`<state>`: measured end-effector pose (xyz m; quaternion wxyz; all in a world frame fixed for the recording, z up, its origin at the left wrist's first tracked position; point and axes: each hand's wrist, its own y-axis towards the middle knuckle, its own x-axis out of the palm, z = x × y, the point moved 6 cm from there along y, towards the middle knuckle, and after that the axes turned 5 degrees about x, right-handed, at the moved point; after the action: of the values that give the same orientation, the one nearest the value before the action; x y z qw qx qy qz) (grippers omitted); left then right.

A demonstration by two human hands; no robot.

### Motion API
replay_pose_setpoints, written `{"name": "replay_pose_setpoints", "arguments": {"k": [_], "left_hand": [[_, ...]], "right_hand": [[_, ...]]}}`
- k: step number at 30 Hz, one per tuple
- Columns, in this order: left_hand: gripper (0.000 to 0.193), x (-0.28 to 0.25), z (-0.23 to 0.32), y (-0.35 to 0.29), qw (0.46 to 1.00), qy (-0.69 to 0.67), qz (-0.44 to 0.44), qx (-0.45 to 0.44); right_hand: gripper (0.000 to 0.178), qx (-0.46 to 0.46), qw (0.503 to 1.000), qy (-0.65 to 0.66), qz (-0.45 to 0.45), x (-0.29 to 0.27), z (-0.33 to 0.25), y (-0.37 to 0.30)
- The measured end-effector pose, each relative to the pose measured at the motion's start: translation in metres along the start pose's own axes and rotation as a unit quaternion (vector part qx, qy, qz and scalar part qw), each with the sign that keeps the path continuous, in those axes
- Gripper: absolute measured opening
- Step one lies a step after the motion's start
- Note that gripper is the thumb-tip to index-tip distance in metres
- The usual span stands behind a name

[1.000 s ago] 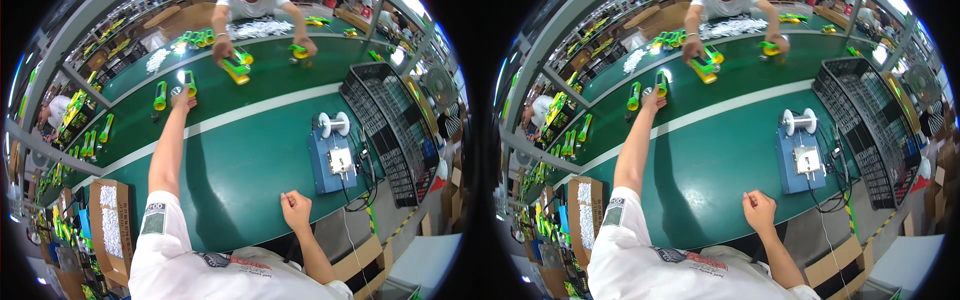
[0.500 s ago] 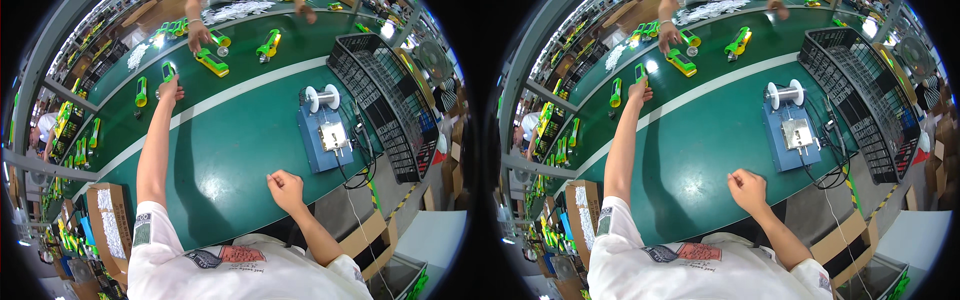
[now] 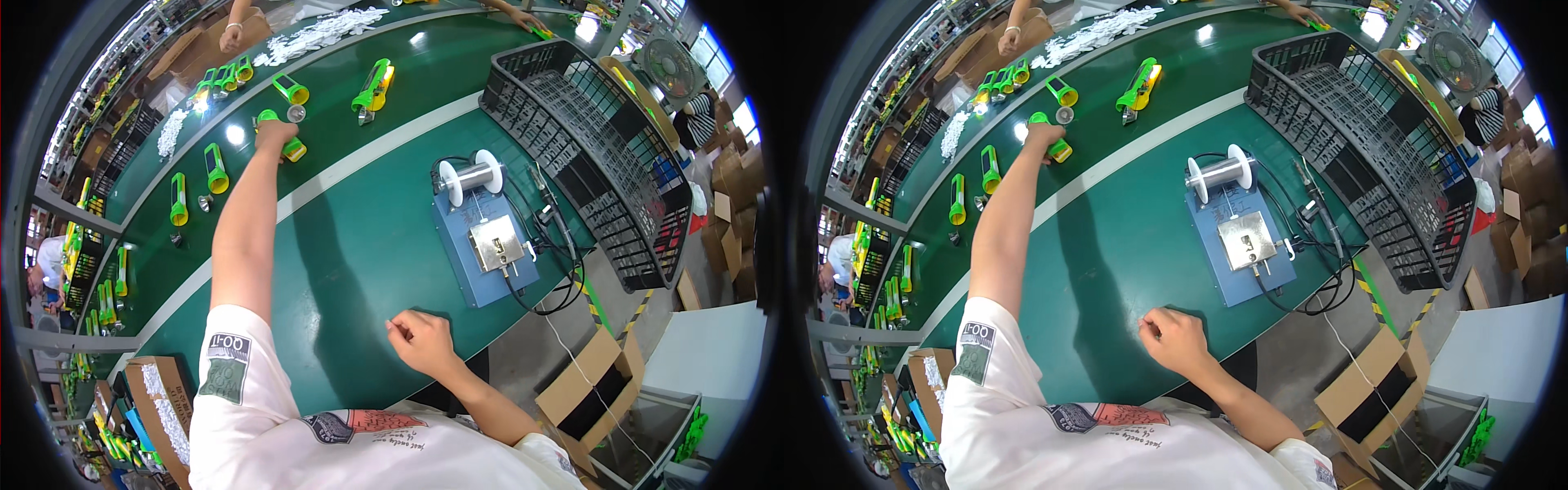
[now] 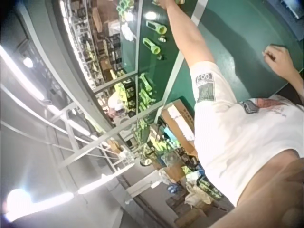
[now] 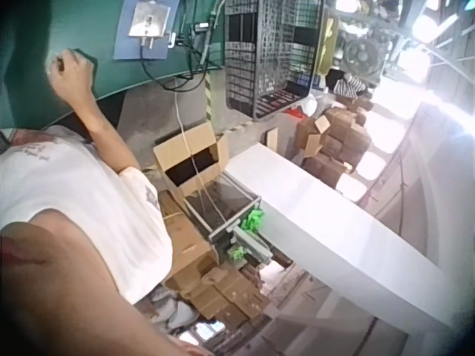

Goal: The person assembles flashlights by picking up casing parts from a conveyor belt, taking switch buttons from a box, and installing the switch buttons into the flashlight bodies before pressing the casing halves together by hand.

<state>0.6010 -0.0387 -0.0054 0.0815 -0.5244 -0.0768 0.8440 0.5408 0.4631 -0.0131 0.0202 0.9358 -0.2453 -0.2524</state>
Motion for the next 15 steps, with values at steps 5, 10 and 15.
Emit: {"name": "replay_pose_setpoints", "arguments": {"k": [5,10,15], "left_hand": [[0.069,-0.023,-0.007,-0.013,0.999,-0.023,-0.002,0.048],[0.077,-0.067,-0.061,-0.097,0.974,0.019,0.073,0.211],[0.069,-0.094,-0.168,-0.243,0.970,0.012,0.120,0.213]], "right_hand": [[0.013,0.032,0.999,-0.018,-0.021,0.000,-0.001,0.001],[0.015,0.046,0.995,-0.075,-0.048,0.009,-0.007,0.020],[0.016,-0.002,0.997,-0.064,0.038,0.034,-0.054,0.126]]}}
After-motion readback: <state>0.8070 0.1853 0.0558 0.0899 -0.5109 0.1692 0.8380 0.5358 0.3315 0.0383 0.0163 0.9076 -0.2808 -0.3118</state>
